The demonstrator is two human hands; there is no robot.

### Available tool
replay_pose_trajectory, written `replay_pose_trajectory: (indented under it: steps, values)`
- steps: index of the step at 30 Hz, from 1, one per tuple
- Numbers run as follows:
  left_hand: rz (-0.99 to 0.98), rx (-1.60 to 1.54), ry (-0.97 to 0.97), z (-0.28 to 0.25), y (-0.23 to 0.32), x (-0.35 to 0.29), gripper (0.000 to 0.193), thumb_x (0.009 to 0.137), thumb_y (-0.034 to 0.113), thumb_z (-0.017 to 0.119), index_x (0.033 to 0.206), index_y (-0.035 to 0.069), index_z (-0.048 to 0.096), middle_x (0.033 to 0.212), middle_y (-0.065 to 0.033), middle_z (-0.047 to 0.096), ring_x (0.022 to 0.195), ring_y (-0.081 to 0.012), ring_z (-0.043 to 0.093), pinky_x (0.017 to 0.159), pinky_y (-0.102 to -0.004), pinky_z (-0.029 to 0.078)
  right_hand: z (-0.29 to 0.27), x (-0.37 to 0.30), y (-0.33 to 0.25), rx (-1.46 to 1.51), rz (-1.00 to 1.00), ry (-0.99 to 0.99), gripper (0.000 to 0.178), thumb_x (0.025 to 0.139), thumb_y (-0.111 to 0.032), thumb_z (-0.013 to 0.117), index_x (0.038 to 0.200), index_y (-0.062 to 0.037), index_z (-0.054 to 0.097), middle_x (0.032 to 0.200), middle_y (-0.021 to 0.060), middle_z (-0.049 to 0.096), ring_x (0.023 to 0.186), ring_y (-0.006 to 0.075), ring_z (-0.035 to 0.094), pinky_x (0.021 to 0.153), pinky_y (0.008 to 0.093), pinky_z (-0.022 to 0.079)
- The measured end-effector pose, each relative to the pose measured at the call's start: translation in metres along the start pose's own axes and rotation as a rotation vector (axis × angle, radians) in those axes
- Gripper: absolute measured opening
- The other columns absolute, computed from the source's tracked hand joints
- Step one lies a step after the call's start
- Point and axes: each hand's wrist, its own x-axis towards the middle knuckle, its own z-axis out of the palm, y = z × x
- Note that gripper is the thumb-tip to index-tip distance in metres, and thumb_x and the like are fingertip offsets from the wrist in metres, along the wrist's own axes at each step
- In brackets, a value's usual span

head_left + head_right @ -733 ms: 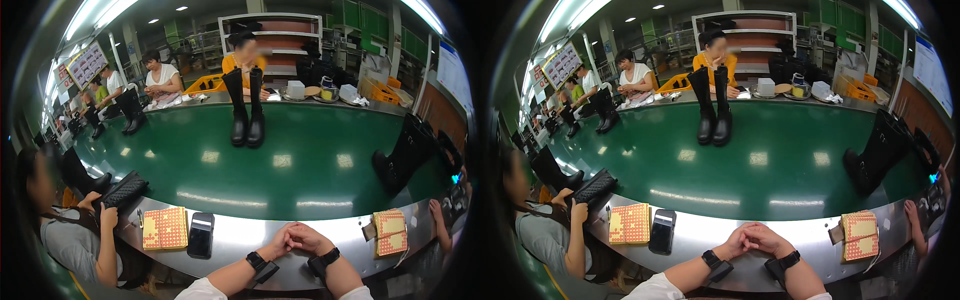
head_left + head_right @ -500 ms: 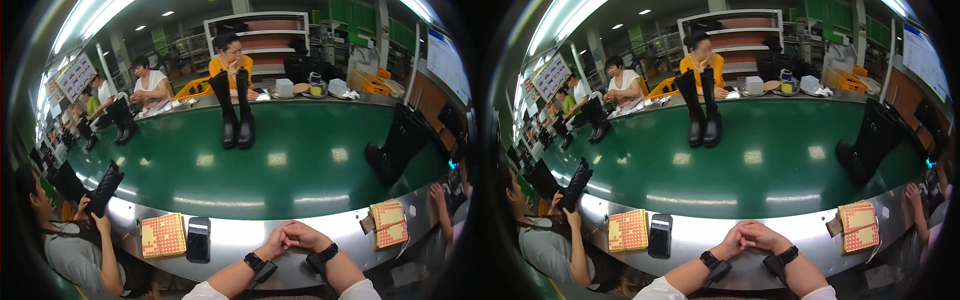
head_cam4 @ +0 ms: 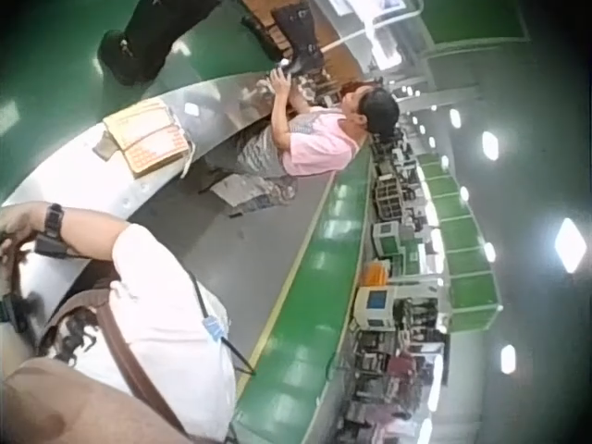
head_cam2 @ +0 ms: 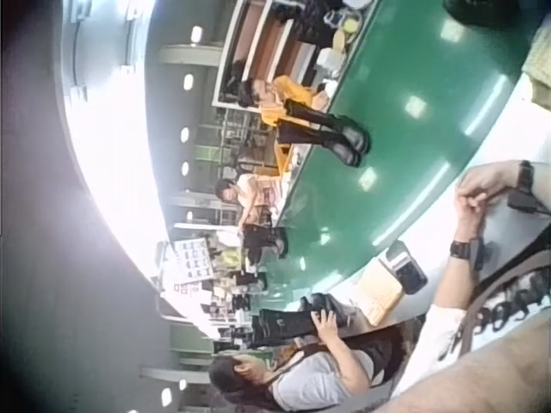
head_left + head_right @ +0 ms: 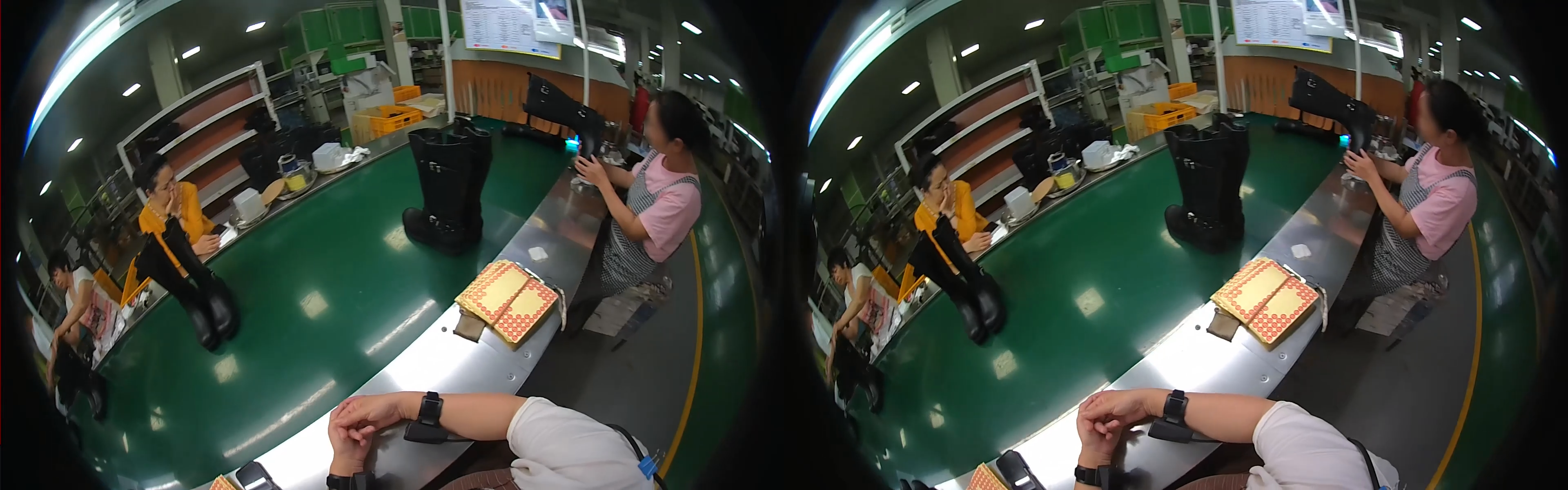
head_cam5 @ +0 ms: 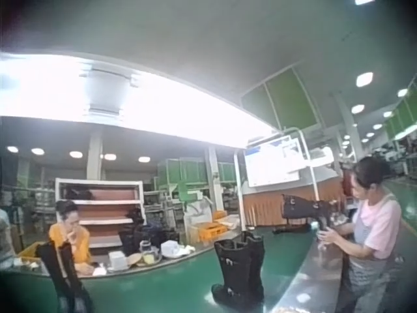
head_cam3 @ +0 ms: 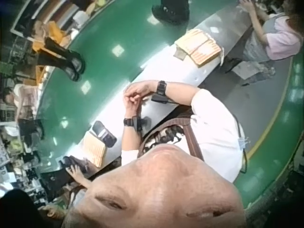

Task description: Inspecting black leather boots for quality control at an assembly line station.

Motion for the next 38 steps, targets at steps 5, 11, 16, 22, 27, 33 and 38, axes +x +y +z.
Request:
replay_pose_trajectory:
  steps: [5, 11, 16, 22, 27, 33, 38]
  values:
    - [0.000, -0.020, 0.001, 0.006, 0.000, 0.001, 0.041, 0.093, 0.025, 0.029, 0.104, -0.007, 0.053, 0.093, -0.0150, 0.061, 0.080, -0.0228, 0.062, 0.069, -0.0276, 0.054, 0.010, -0.006, -0.005, 0.020, -0.025, 0.018, 0.027, 0.095, -0.016, 0.047, 0.081, 0.0032, 0.059, 0.059, 0.0078, 0.056, 0.047, 0.0111, 0.052, 0.046, 0.0209, 0.046]
    - [0.080, 0.052, 0.004, -0.008, -0.017, 0.009, 0.040, 0.092, 0.028, 0.036, 0.109, -0.006, 0.050, 0.100, -0.0164, 0.058, 0.087, -0.0235, 0.060, 0.069, -0.0306, 0.054, 0.009, -0.006, -0.002, 0.014, -0.023, 0.035, 0.027, 0.095, -0.017, 0.047, 0.080, 0.0031, 0.058, 0.058, 0.0075, 0.057, 0.041, 0.0104, 0.047, 0.047, 0.0224, 0.046]
    - [0.055, 0.148, 0.007, -0.041, -0.019, 0.009, 0.040, 0.092, 0.027, 0.045, 0.122, 0.000, 0.046, 0.099, -0.0121, 0.059, 0.076, -0.0181, 0.065, 0.045, -0.0210, 0.049, -0.016, 0.003, 0.008, -0.049, 0.043, 0.013, 0.029, 0.096, -0.023, 0.046, 0.089, 0.0021, 0.059, 0.065, 0.0076, 0.060, 0.049, 0.0084, 0.050, 0.057, 0.0250, 0.050]
    - [-0.051, -0.067, -0.087, -0.030, -0.013, 0.004, 0.041, 0.096, 0.030, 0.041, 0.128, 0.004, 0.044, 0.079, -0.0046, 0.063, 0.044, -0.0103, 0.056, 0.038, -0.0184, 0.044, -0.005, 0.001, 0.000, -0.067, 0.088, 0.135, 0.033, 0.097, -0.025, 0.045, 0.089, 0.0034, 0.061, 0.064, 0.0078, 0.060, 0.050, 0.0118, 0.054, 0.066, 0.0296, 0.055]
    - [0.068, 0.090, -0.137, -0.036, -0.013, 0.007, 0.038, 0.095, 0.022, 0.036, 0.122, -0.004, 0.044, 0.108, -0.0175, 0.058, 0.071, -0.0204, 0.066, 0.059, -0.0250, 0.058, -0.019, -0.002, 0.007, -0.069, 0.078, 0.070, 0.028, 0.097, -0.022, 0.047, 0.092, 0.0023, 0.060, 0.067, 0.0065, 0.061, 0.052, 0.0097, 0.052, 0.066, 0.0256, 0.052]
    - [-0.062, 0.017, -0.264, -0.029, 0.000, 0.011, 0.041, 0.098, 0.024, 0.029, 0.120, -0.005, 0.046, 0.105, -0.0171, 0.059, 0.081, -0.0207, 0.065, 0.071, -0.0279, 0.057, 0.009, -0.005, -0.011, -0.258, 0.086, 0.161, 0.028, 0.096, -0.023, 0.048, 0.094, 0.0012, 0.062, 0.072, 0.0048, 0.062, 0.053, 0.0051, 0.050, 0.056, 0.0167, 0.043]
    - [-0.144, -0.085, -0.261, -0.016, -0.003, 0.009, 0.036, 0.097, 0.029, 0.039, 0.117, 0.001, 0.048, 0.117, -0.0197, 0.054, 0.113, -0.0309, 0.052, 0.095, -0.0443, 0.045, 0.118, -0.080, -0.094, -0.949, -0.686, 0.467, 0.013, 0.092, -0.007, 0.050, 0.095, 0.0008, 0.060, 0.094, 0.0074, 0.061, 0.079, 0.0097, 0.058, 0.067, 0.0236, 0.047]
